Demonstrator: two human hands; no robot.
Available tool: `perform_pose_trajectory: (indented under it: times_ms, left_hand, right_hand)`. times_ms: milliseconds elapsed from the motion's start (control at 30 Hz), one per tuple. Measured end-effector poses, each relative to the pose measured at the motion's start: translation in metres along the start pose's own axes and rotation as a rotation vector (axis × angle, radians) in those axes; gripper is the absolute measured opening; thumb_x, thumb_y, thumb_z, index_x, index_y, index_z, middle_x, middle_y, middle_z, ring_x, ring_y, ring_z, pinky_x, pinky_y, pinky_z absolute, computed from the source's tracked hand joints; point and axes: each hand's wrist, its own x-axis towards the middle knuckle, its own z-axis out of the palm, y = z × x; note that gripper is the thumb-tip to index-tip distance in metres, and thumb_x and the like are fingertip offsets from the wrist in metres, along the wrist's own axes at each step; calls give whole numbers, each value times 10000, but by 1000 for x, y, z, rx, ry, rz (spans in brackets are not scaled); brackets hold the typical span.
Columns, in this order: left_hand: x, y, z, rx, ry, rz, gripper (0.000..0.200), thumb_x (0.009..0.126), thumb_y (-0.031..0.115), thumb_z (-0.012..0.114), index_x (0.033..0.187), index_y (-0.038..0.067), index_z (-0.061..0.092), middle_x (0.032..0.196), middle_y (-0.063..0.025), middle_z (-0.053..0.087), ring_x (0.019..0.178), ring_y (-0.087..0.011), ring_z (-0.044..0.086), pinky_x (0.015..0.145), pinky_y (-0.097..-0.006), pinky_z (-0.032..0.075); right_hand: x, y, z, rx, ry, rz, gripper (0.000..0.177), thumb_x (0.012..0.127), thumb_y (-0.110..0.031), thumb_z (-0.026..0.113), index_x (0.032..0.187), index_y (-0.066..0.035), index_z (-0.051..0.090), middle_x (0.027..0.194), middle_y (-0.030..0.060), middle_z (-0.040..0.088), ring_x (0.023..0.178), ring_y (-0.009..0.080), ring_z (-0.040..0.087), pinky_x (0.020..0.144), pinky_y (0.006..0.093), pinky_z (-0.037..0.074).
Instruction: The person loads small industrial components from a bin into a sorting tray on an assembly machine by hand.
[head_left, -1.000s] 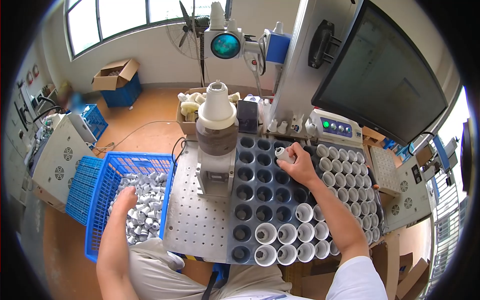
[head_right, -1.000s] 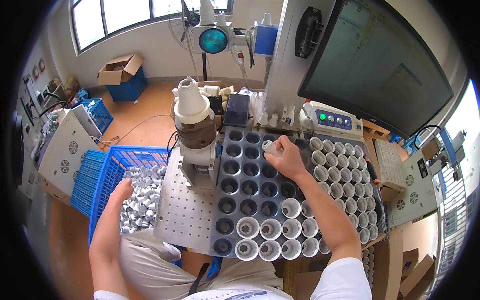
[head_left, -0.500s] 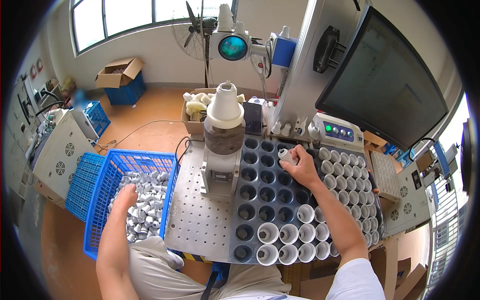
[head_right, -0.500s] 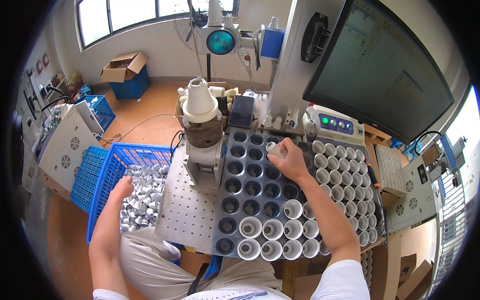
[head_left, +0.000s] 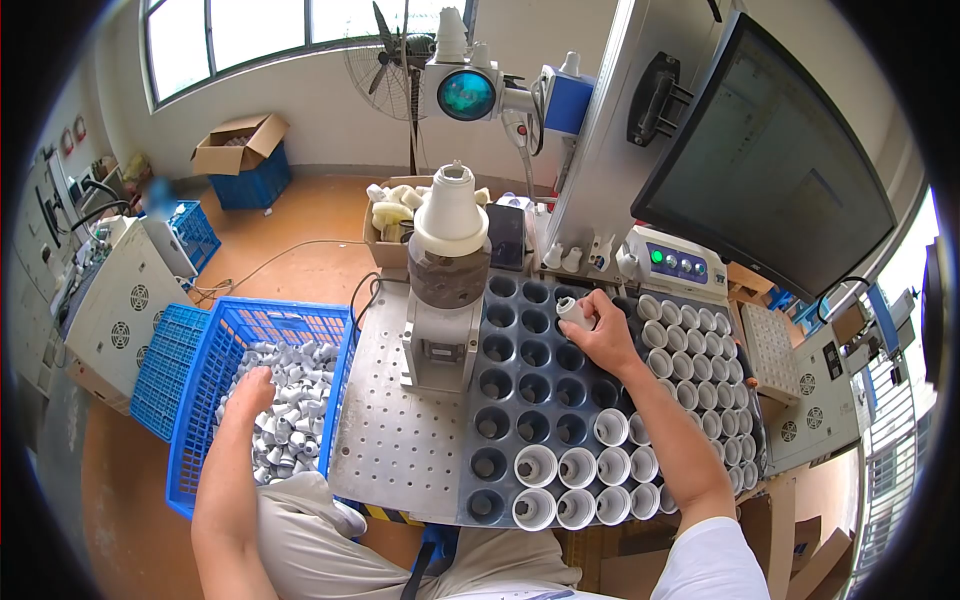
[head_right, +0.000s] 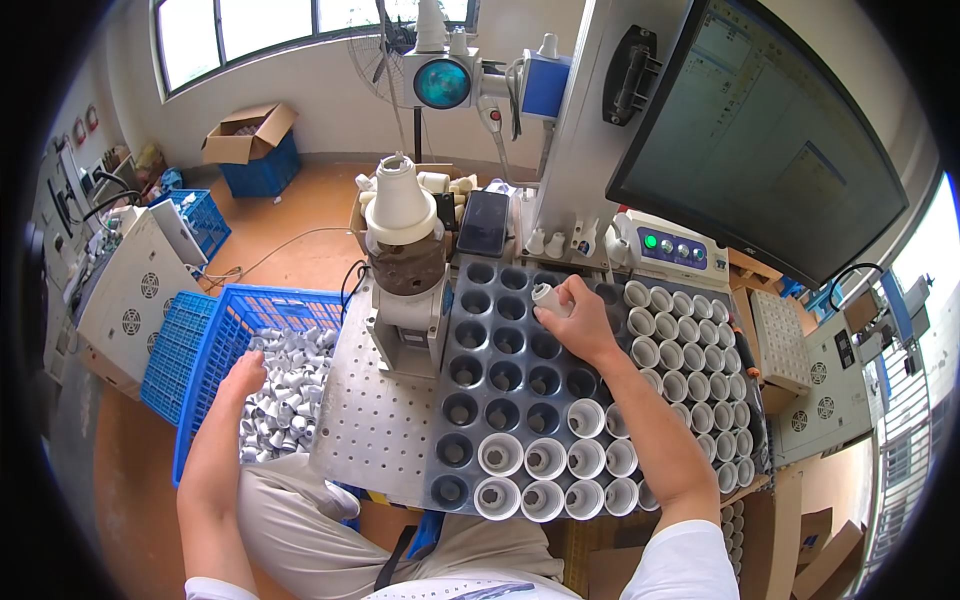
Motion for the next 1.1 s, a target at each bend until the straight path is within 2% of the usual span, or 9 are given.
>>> perform_pose_trajectory:
  times_ms: [833,933,1033,1100]
  left_hand:
    - [-4,9,-8,-11,-16,-30,266,772,52,438,977,-15,595,1120,-245,568,1106,-383,516,948,-442,412]
    - [10,-1,7,-65,87,47,233,778,59,425,929,-36,575,1068,-245,588,1036,-390,536,908,-447,416]
    - [26,41,-36,-294,189,11,164,800,82,450,891,-43,506,1047,-241,595,981,-340,572,857,-382,451]
    - [71,52,-48,-663,438,283,106,806,72,428,879,-6,422,972,-173,628,898,-255,589,815,-334,454]
  right_hand:
    - [0,-3,-1,-2,-8,14,384,687,-187,743,788,-35,405,715,123,546,666,220,503,654,328,442]
    - [0,-2,-2,-16,-10,19,386,687,-188,744,787,-33,405,720,131,552,669,224,507,658,331,443]
    - [0,-3,-1,38,6,-1,369,693,-175,750,763,-58,407,690,31,460,659,139,420,634,281,403]
    - [6,3,-5,49,10,37,358,694,-184,748,750,-52,420,686,46,494,654,153,458,623,297,415]
